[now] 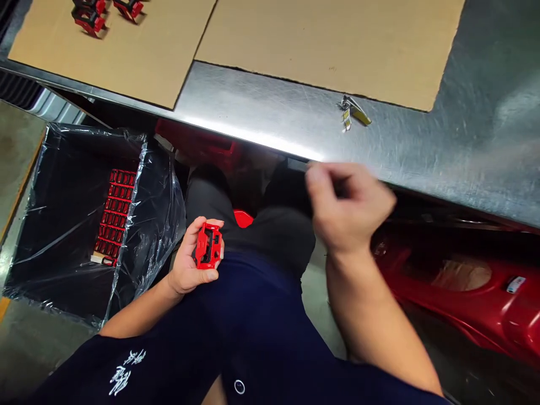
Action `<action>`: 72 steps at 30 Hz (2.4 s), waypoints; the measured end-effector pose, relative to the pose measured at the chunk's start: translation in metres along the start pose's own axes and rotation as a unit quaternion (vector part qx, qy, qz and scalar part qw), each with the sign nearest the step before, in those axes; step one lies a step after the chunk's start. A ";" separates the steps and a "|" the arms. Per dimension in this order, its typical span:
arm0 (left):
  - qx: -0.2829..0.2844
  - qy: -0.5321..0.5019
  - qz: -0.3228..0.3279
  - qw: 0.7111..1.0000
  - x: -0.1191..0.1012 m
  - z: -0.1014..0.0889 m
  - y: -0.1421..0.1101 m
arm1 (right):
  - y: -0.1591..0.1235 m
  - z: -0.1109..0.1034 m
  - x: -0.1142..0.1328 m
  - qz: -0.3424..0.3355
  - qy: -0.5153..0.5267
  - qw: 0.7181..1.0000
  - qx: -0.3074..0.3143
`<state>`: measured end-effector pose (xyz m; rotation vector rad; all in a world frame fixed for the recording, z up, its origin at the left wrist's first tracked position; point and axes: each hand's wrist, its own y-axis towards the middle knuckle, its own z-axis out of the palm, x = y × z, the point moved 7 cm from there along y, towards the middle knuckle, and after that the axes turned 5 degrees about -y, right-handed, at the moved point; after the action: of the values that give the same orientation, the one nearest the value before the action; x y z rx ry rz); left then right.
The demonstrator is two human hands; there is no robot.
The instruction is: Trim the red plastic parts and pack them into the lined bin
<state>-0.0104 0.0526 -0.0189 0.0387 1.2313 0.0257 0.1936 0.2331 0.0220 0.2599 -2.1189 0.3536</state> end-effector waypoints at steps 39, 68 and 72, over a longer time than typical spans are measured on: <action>0.053 0.093 0.021 0.994 0.001 0.008 0.014 | -0.118 0.132 0.007 0.191 0.540 0.780 0.250; 0.077 -0.005 -0.022 0.997 -0.009 0.005 0.014 | -0.117 0.132 0.008 0.218 0.544 0.760 0.281; 0.060 -0.072 -0.051 0.994 -0.007 0.000 0.013 | -0.117 0.128 0.008 0.207 0.503 0.789 0.287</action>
<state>-0.0127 0.0658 -0.0113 0.0819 1.0882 -0.1379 0.1265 0.0780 -0.0202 -0.0728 -0.9336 1.1216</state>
